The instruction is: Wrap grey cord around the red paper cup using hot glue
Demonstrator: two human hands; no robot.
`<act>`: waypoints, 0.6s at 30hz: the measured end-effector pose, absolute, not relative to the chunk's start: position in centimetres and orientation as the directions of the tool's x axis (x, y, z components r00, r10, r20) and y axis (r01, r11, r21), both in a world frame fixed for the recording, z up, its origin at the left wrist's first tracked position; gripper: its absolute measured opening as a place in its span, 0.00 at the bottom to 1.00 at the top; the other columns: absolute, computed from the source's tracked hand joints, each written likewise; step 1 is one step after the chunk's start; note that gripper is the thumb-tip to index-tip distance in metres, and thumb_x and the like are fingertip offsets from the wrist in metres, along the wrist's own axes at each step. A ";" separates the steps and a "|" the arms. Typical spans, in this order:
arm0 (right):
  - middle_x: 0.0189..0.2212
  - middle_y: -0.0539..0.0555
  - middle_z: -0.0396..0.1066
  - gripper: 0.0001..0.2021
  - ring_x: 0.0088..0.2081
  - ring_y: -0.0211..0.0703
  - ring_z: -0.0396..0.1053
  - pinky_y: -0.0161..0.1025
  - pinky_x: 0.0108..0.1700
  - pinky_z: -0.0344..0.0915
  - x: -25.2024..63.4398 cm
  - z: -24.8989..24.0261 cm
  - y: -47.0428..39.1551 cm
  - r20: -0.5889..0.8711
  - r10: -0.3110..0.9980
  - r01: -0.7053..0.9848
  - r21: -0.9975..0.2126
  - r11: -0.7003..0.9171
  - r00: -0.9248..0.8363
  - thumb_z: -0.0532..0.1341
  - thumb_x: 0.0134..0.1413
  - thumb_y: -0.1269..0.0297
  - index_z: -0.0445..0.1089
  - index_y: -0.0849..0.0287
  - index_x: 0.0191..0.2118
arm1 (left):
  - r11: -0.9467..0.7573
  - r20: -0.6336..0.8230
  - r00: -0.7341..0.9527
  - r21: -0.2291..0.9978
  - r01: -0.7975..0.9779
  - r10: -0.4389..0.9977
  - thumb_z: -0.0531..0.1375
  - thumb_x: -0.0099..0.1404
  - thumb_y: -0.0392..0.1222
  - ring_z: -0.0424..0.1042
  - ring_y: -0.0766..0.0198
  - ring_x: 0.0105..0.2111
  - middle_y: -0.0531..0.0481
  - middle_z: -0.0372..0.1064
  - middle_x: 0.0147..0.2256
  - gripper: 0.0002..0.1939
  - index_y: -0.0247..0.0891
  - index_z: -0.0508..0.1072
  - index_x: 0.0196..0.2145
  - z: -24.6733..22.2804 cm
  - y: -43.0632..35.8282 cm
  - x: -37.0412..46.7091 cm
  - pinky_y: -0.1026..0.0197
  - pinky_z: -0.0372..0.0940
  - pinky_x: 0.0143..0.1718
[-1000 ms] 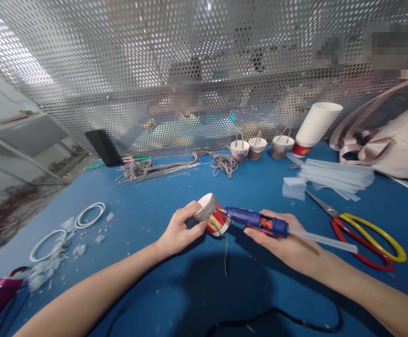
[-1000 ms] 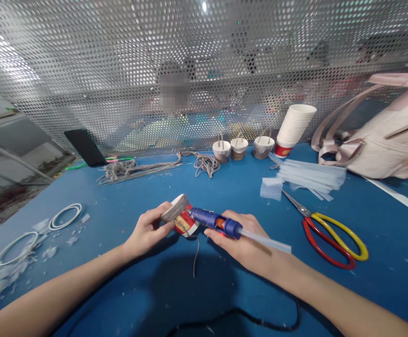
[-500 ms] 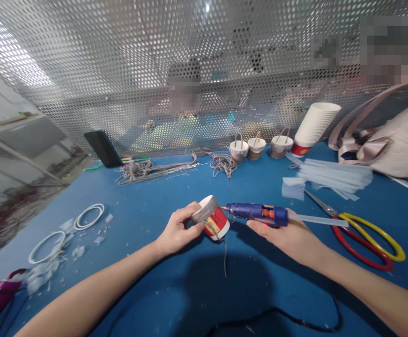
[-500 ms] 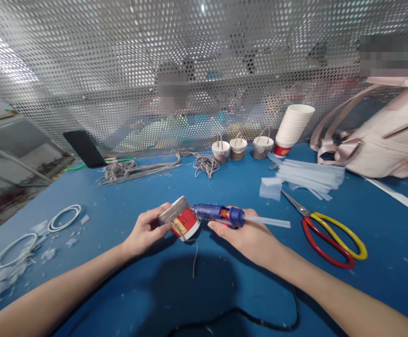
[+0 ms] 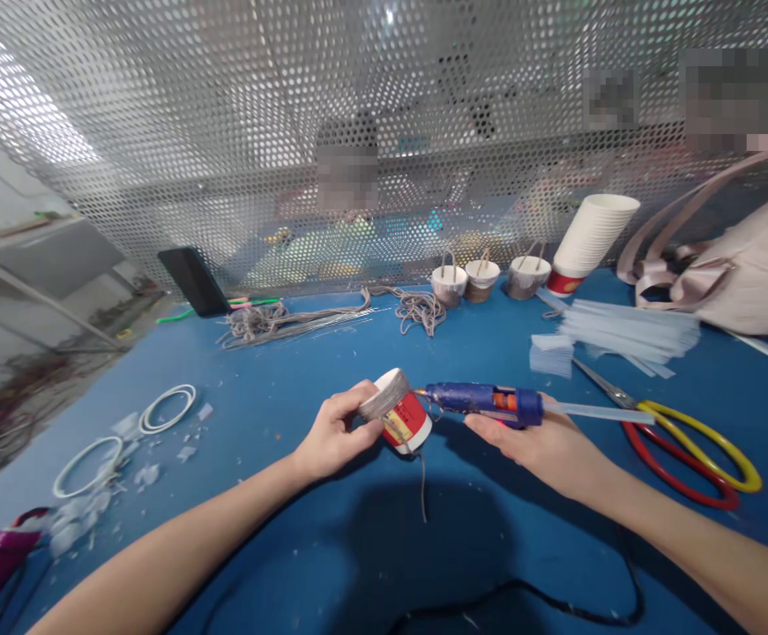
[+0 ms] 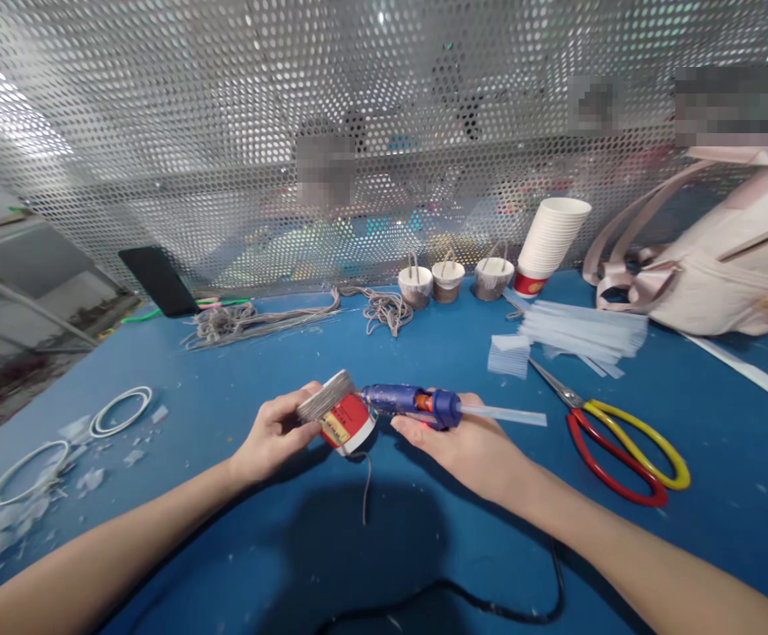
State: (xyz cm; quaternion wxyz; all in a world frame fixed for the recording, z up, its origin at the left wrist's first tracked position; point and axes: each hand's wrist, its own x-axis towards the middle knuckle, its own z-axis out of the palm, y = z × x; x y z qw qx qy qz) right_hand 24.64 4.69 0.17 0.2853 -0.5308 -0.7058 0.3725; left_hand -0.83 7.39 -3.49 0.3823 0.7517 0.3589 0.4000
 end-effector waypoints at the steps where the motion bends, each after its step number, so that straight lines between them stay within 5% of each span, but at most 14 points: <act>1: 0.21 0.51 0.72 0.15 0.25 0.42 0.70 0.36 0.27 0.67 24.6 0.2 4.5 0.022 0.963 0.545 -0.821 0.170 -0.268 0.56 0.51 0.51 0.71 0.55 0.24 | -0.456 0.333 0.421 0.858 0.236 0.844 0.56 0.58 0.39 0.62 0.66 0.28 0.51 0.64 0.26 0.07 0.35 0.67 0.24 -3.4 7.4 -0.8 0.64 0.60 0.31; 10: 0.15 0.46 0.59 0.16 0.18 0.35 0.57 0.33 0.20 0.55 23.8 0.5 3.5 0.024 0.942 0.525 -0.826 0.206 -0.334 0.58 0.51 0.51 0.60 0.56 0.21 | -0.448 0.316 0.388 0.834 0.321 0.866 0.56 0.57 0.37 0.61 0.67 0.26 0.52 0.62 0.25 0.06 0.34 0.66 0.23 -3.2 7.0 -0.2 0.64 0.59 0.29; 18: 0.19 0.47 0.65 0.16 0.20 0.33 0.59 0.32 0.23 0.55 23.7 -0.9 2.9 0.168 0.897 0.544 -0.745 0.387 -0.408 0.57 0.55 0.52 0.60 0.57 0.25 | -0.419 0.280 0.366 0.821 0.389 0.888 0.55 0.58 0.38 0.62 0.66 0.26 0.52 0.62 0.24 0.09 0.35 0.66 0.22 -2.9 6.7 0.3 0.63 0.59 0.30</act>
